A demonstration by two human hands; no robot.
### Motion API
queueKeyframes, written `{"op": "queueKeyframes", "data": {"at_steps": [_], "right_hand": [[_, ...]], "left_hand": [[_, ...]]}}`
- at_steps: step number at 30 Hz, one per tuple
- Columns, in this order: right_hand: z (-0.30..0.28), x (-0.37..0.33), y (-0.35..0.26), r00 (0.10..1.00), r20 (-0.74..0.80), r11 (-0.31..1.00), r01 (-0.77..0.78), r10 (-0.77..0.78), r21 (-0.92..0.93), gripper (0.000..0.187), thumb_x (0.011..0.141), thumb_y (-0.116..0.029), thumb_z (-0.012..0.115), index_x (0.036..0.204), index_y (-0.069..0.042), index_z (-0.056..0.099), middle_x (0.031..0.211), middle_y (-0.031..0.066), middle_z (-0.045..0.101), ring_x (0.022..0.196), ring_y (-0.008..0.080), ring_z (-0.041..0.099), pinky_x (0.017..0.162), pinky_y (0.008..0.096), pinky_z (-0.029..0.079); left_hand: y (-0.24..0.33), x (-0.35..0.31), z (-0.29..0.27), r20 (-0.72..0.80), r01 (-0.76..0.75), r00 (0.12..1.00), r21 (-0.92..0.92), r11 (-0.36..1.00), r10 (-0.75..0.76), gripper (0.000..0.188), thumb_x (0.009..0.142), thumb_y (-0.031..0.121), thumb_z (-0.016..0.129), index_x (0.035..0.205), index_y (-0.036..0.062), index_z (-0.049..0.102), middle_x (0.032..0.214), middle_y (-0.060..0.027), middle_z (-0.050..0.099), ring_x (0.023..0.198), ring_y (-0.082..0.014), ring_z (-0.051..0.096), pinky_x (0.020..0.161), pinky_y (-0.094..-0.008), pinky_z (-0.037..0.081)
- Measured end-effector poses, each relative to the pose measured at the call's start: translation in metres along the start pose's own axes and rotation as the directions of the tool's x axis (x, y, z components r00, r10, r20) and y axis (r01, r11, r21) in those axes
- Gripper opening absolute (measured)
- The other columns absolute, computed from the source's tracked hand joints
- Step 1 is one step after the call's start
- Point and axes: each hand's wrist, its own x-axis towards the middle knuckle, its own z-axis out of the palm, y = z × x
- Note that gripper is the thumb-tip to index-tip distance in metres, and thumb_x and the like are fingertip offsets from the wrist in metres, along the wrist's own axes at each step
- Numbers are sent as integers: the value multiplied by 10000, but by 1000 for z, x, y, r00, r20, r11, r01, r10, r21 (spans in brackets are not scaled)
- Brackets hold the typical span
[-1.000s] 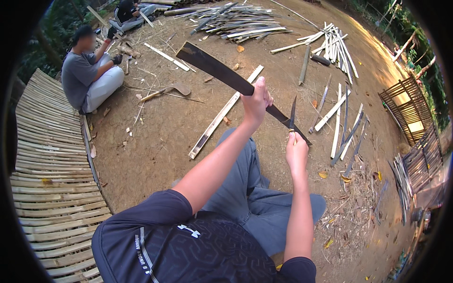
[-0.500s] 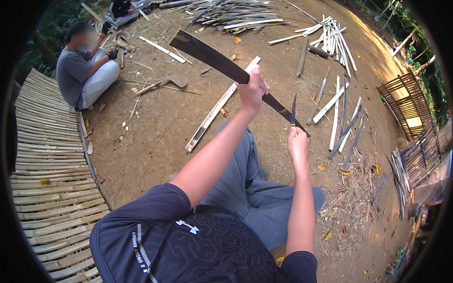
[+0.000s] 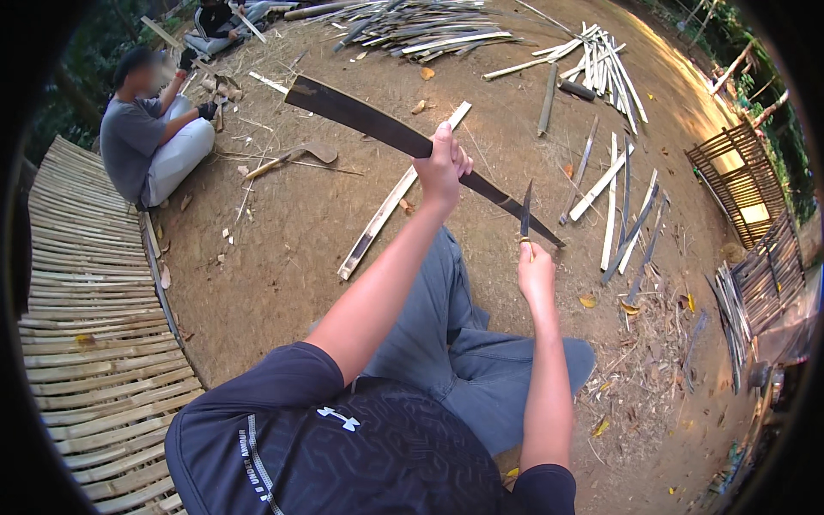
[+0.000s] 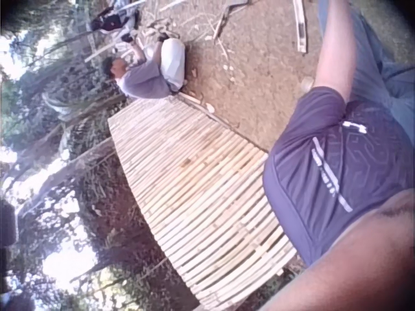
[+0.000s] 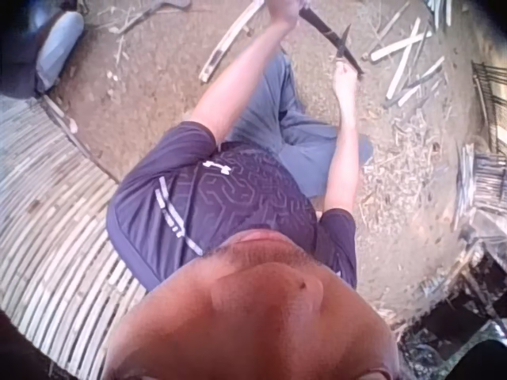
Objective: The person shaves a long strip of bamboo using a small knife while sitting on the ground.
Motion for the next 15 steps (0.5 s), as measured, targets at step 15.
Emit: {"op": "queueKeyframes", "data": {"at_steps": [15], "right_hand": [[-14,14,41,995,87,997,-53,58,-58,366,961,-294,571,1114,28,651,930,195,705,875,306,683,796,397,501]], "left_hand": [[12,-28,-63,107,90,990,19,996,-92,436,971,273,493,584,128,355,447,-16,344,368,-132,332,437,-326,379]]}}
